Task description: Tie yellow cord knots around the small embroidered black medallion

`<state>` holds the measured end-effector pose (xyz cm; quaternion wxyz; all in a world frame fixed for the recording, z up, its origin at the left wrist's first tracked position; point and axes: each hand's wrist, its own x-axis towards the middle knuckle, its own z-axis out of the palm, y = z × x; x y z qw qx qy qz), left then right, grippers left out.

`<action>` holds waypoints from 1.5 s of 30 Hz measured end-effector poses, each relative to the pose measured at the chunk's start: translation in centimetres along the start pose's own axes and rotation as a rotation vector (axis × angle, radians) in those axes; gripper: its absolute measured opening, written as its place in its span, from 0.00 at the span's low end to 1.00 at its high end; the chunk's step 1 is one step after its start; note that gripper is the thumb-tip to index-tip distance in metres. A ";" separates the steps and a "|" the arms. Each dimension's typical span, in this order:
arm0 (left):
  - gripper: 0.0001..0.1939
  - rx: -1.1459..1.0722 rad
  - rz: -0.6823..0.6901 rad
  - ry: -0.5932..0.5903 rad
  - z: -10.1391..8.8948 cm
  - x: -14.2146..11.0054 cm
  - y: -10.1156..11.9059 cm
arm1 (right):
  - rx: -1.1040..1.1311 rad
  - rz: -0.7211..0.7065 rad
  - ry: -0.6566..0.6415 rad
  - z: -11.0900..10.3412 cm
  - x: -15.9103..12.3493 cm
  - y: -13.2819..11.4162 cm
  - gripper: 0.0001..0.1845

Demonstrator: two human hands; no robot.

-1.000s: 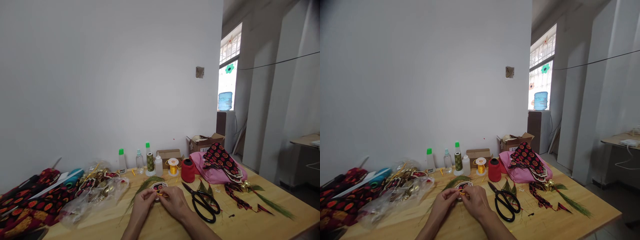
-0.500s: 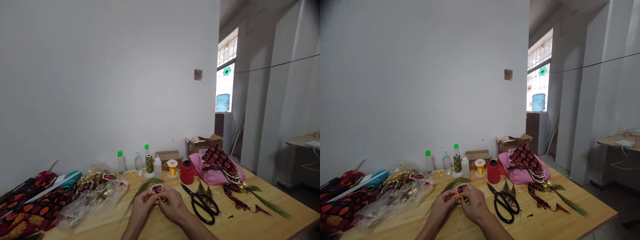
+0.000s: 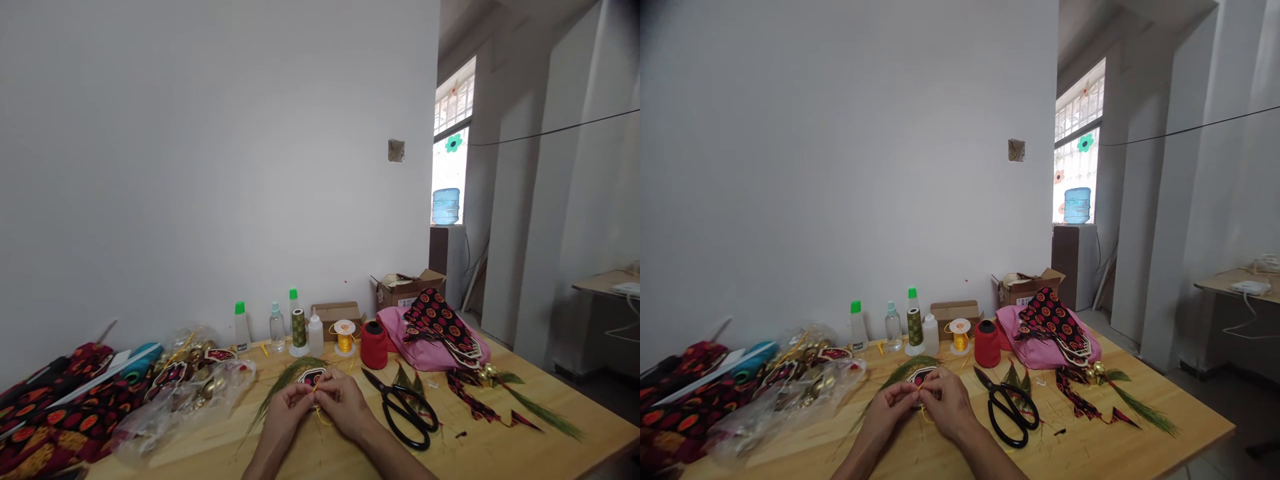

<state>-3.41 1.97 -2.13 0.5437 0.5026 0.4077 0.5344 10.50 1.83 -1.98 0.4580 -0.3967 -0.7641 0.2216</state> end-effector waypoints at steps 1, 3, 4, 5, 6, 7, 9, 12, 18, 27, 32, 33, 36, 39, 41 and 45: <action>0.08 0.009 0.008 0.005 0.0 0.1 -0.1 | 0.010 -0.001 -0.004 0.0 0.0 0.1 0.11; 0.07 0.035 0.023 0.022 -0.1 0.2 -0.2 | 0.027 0.004 -0.013 0.2 0.1 0.3 0.10; 0.07 0.051 0.030 0.031 -0.1 0.2 -0.2 | 0.036 0.011 -0.010 0.2 0.1 0.4 0.09; 0.07 0.065 0.034 0.038 0.0 0.2 -0.2 | 0.041 0.022 0.001 0.3 0.1 0.5 0.07; 0.07 0.073 0.036 0.043 0.0 0.2 -0.2 | 0.044 0.035 0.018 0.3 0.1 0.6 0.06; 0.07 0.078 0.034 0.042 0.1 0.1 -0.1 | 0.044 0.050 0.042 0.4 0.1 0.7 0.05; 0.07 0.080 0.029 0.035 0.3 0.0 0.0 | 0.036 0.074 0.090 0.5 0.2 0.9 0.03; 0.07 0.063 0.019 0.028 0.4 -0.2 0.2 | -0.002 0.078 0.121 0.5 0.2 0.9 0.01; 0.08 0.031 0.004 0.069 0.1 -0.1 0.4 | -0.183 0.038 0.093 -0.3 -0.2 -0.5 0.02; 0.08 0.091 0.037 0.083 0.6 -0.5 0.8 | -0.417 0.012 0.067 -0.9 -0.6 -1.1 0.02; 0.08 0.083 0.051 0.051 0.6 -0.5 0.7 | -0.493 -0.006 0.070 -0.7 -0.7 -0.6 0.02; 0.08 0.081 0.054 0.044 0.6 -0.4 0.6 | -0.494 -0.003 0.073 -0.7 -0.7 -0.6 0.02; 0.08 0.070 0.053 0.043 0.6 -0.4 0.5 | -0.472 0.015 0.061 -0.7 -0.7 -0.8 0.01; 0.08 0.059 0.049 0.055 0.5 -0.3 0.5 | -0.450 0.028 0.017 -0.8 -0.6 -1.3 0.04; 0.08 0.055 0.048 0.059 0.5 -0.2 0.5 | -0.447 0.032 -0.009 -0.9 -0.6 -1.5 0.05; 0.09 0.032 0.035 0.024 0.3 -0.2 0.4 | -0.354 0.053 -0.026 -0.7 -0.7 -1.4 0.09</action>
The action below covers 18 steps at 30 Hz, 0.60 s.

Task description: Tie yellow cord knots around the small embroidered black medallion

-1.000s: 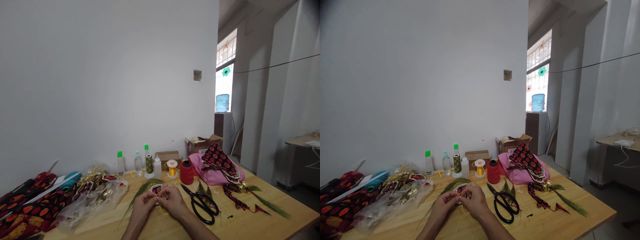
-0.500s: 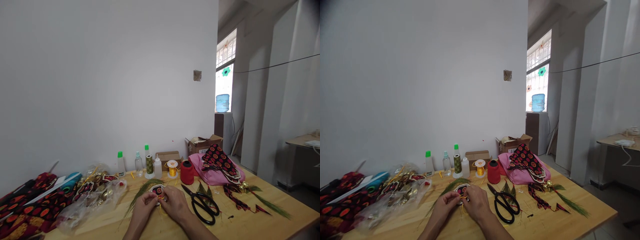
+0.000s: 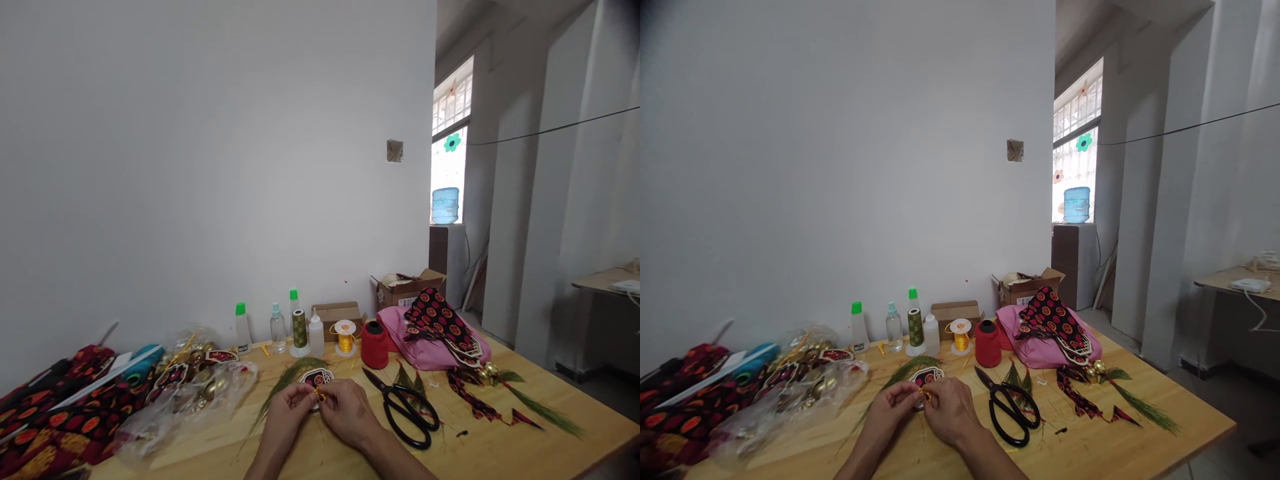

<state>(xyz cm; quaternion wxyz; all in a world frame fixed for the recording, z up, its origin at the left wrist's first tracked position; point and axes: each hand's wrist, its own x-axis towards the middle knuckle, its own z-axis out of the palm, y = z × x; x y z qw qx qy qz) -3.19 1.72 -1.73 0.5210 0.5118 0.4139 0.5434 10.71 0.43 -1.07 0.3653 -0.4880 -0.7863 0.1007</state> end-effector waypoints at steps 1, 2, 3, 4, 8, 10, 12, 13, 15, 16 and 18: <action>0.09 -0.009 -0.006 -0.013 0.0 0.0 0.0 | 0.077 0.026 -0.005 0.2 0.0 0.1 0.09; 0.09 -0.014 -0.011 -0.022 0.0 -0.1 0.0 | 0.181 0.059 -0.016 0.3 0.1 0.1 0.10; 0.09 -0.012 -0.014 -0.025 0.0 -0.1 0.0 | 0.318 0.100 -0.030 0.5 0.3 0.2 0.10; 0.09 -0.001 -0.016 -0.021 0.1 -0.1 0.1 | 0.466 0.143 -0.044 0.7 0.4 0.2 0.09; 0.10 0.062 -0.013 -0.025 0.3 -0.2 0.2 | 0.809 0.272 -0.033 1.3 1.1 0.4 0.05; 0.10 0.070 -0.010 -0.030 0.2 -0.1 0.2 | 0.830 0.308 -0.003 1.5 1.3 0.4 0.03; 0.09 0.086 -0.001 -0.021 0.1 0.0 0.2 | 0.871 0.337 0.015 1.5 1.4 0.4 0.04; 0.09 0.098 0.000 -0.013 0.1 0.0 0.3 | 0.896 0.347 0.019 1.4 1.4 0.4 0.05; 0.09 0.107 -0.015 -0.001 0.1 0.0 0.3 | 0.940 0.362 0.021 1.0 1.3 0.4 0.05; 0.10 0.102 -0.028 -0.002 0.1 0.1 0.3 | 0.979 0.373 0.020 0.7 1.3 0.4 0.05; 0.11 0.087 -0.057 -0.013 0.1 0.1 0.1 | 1.100 0.403 0.020 0.0 1.3 0.5 0.06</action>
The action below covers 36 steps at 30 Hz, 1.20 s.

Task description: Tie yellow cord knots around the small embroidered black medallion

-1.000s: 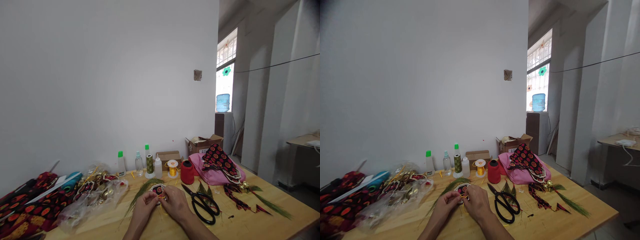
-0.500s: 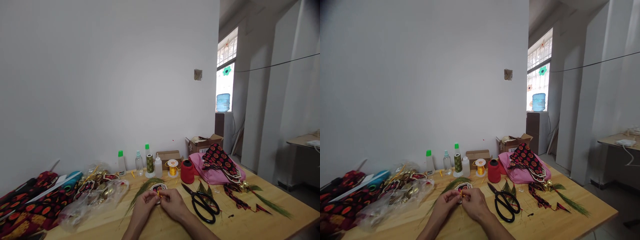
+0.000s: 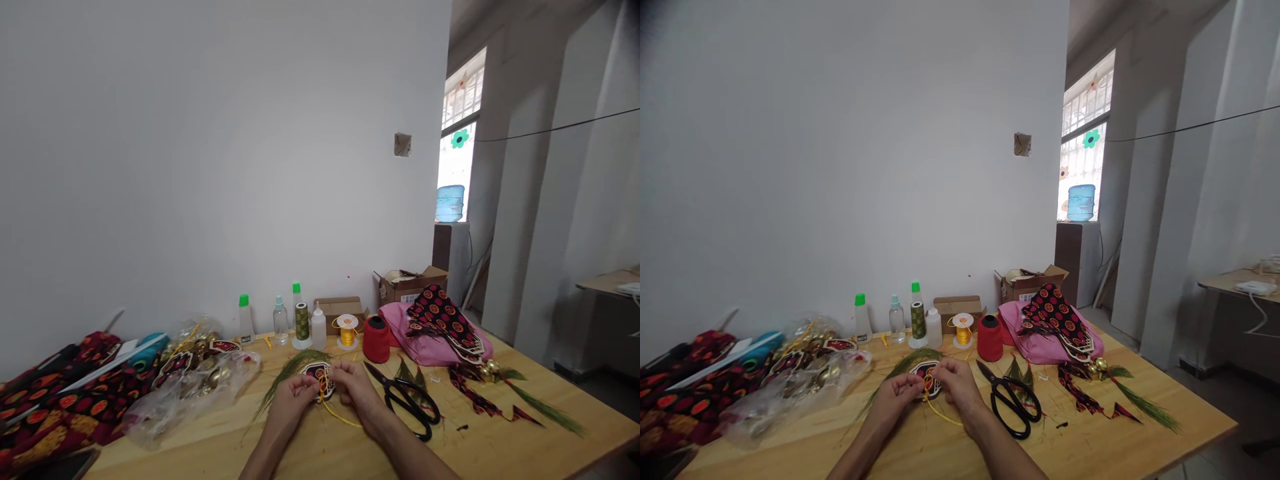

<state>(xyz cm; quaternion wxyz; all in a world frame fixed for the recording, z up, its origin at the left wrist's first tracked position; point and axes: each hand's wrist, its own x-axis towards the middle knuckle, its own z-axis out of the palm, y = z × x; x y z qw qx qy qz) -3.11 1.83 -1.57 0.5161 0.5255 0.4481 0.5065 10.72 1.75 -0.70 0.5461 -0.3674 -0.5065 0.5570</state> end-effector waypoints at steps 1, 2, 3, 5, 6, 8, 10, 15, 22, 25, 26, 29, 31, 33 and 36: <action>0.11 -0.003 -0.010 -0.006 0.0 0.0 -0.1 | 0.062 0.014 -0.001 -0.2 -0.1 -0.4 0.06; 0.12 -0.002 -0.016 -0.011 0.0 0.1 -0.3 | 0.131 0.018 -0.001 -0.3 -0.1 -0.7 0.07; 0.13 0.001 -0.017 -0.015 0.0 0.1 -0.4 | 0.202 0.013 -0.006 -0.5 -0.2 -1.1 0.07; 0.14 0.008 -0.016 -0.022 0.0 0.2 -0.6 | 0.338 -0.016 -0.046 -0.7 -0.4 -2.0 0.07; 0.14 0.012 -0.016 -0.027 0.0 0.2 -0.7 | 0.413 -0.026 -0.085 -0.9 -0.5 -2.4 0.08; 0.14 0.021 -0.020 -0.037 0.0 0.1 -0.7 | 0.533 -0.048 -0.150 -1.4 -0.7 -3.2 0.08; 0.13 0.039 -0.030 -0.046 0.0 0.0 -0.6 | 0.595 -0.077 -0.172 -2.4 -1.1 -3.9 0.08; 0.16 0.172 0.007 -0.020 0.0 -0.1 -0.9 | 0.642 -0.195 -0.103 -5.8 -1.5 -5.8 0.09; 0.17 0.268 0.029 -0.013 0.3 -0.3 -0.5 | -0.455 -0.375 0.059 -4.4 -0.4 -6.1 0.15; 0.16 0.287 0.040 0.005 0.4 -0.3 -0.2 | -0.912 -0.355 -0.121 -2.6 0.0 -4.4 0.20; 0.16 0.299 0.040 0.014 0.4 -0.2 -0.2 | -1.006 -0.304 -0.169 -2.1 0.2 -3.8 0.18; 0.16 0.358 0.031 0.003 0.3 0.2 0.1 | -1.128 -0.184 -0.276 -1.4 1.2 -2.6 0.09; 0.17 0.413 0.032 -0.035 0.1 0.7 0.4 | -1.095 -0.147 -0.300 -1.2 1.8 -2.1 0.11; 0.18 0.436 0.029 -0.084 -0.2 1.2 0.6 | -1.027 -0.135 -0.276 -1.3 2.2 -1.7 0.11; 0.20 0.361 -0.020 -0.176 -0.6 1.7 0.6 | -0.956 -0.196 -0.188 -1.5 2.2 -1.1 0.07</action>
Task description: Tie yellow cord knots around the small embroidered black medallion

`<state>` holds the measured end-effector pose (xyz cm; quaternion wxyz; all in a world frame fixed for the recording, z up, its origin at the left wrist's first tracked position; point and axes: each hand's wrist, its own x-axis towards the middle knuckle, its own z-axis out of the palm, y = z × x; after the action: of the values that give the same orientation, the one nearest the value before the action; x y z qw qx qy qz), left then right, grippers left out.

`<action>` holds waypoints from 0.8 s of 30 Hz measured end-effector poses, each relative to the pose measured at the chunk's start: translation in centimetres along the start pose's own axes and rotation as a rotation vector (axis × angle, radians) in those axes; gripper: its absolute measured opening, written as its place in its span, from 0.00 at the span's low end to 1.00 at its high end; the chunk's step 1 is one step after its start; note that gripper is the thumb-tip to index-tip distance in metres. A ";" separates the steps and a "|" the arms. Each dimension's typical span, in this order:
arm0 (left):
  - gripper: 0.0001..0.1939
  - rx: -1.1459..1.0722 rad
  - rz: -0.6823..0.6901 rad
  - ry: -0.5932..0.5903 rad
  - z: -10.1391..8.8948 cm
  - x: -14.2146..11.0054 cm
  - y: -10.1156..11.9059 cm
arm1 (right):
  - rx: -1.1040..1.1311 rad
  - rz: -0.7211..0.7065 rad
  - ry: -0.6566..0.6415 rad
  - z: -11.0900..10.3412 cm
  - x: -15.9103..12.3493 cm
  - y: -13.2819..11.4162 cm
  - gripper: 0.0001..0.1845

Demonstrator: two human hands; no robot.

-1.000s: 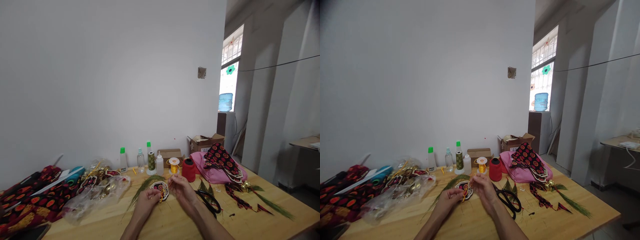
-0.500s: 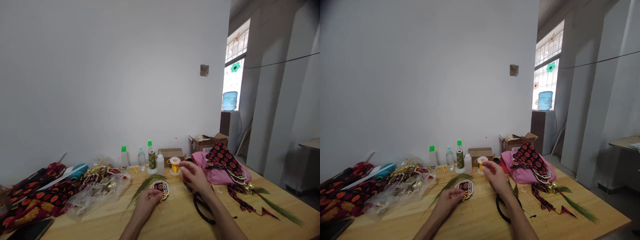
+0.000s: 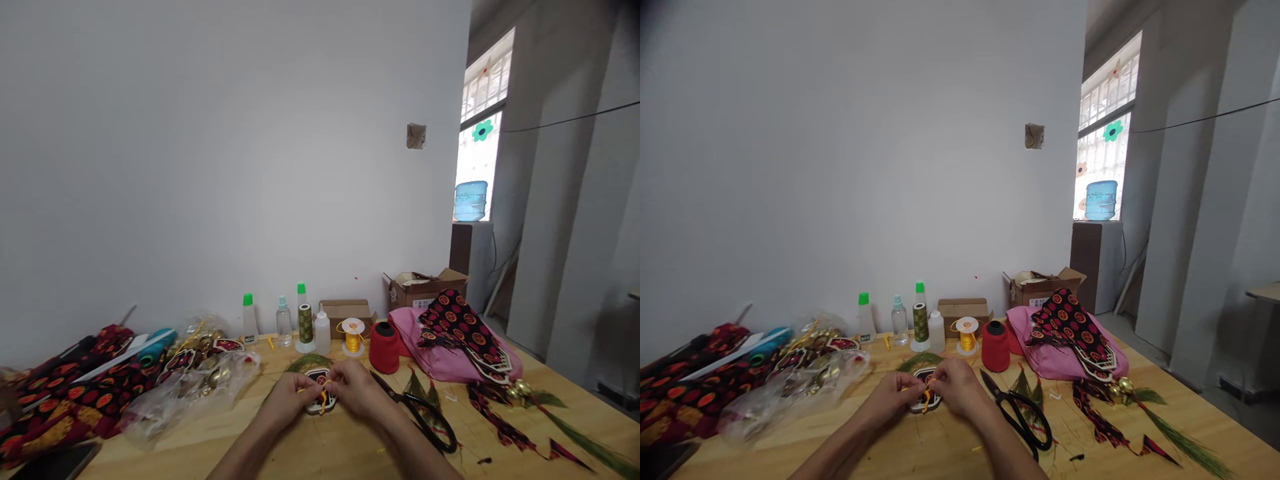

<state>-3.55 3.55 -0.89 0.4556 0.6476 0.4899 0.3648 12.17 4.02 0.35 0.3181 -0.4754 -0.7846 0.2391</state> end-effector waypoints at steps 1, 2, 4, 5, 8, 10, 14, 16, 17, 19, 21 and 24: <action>0.20 -0.042 -0.011 -0.022 -0.1 0.0 -0.2 | 0.001 -0.018 0.044 0.2 -0.2 0.1 0.06; 0.20 -0.082 -0.022 -0.036 -0.1 0.1 -0.3 | -0.001 -0.032 0.083 0.4 -0.3 0.3 0.06; 0.19 -0.134 -0.043 -0.055 -0.1 0.0 -0.7 | -0.008 -0.025 0.129 0.7 -0.6 0.5 0.06; 0.19 -0.142 -0.049 -0.069 -0.1 -0.1 -0.8 | -0.009 -0.011 0.142 0.9 -0.6 0.6 0.07; 0.18 -0.110 -0.051 -0.091 -0.1 -0.2 -0.9 | 0.015 0.033 0.146 1.4 -0.4 0.9 0.07; 0.18 -0.092 -0.054 -0.071 0.0 -0.2 -0.8 | 0.070 0.058 0.132 1.6 -0.2 1.0 0.08; 0.18 -0.102 -0.044 -0.045 0.1 -0.2 -0.6 | 0.215 0.089 0.084 1.5 -0.1 1.0 0.10; 0.18 -0.074 -0.029 -0.051 0.0 -0.2 -0.4 | 0.238 0.118 0.051 1.1 -0.3 1.0 0.11; 0.18 -0.053 -0.023 -0.050 0.0 -0.3 -0.3 | 0.235 0.135 0.031 0.9 -0.4 1.0 0.11; 0.18 -0.020 -0.014 -0.040 -0.1 -0.4 -0.2 | 0.213 0.167 0.004 0.6 -0.6 1.2 0.12; 0.17 -0.025 -0.016 -0.027 -0.1 -0.5 -0.2 | 0.194 0.182 0.017 0.5 -0.5 1.6 0.13; 0.15 -0.062 -0.019 -0.027 -0.2 -0.4 -0.4 | 0.233 0.188 0.102 0.9 -0.2 2.5 0.15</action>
<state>-3.94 3.19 -1.24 0.4853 0.6336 0.4781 0.3666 13.07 4.88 -1.98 0.3866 -0.5184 -0.6864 0.3327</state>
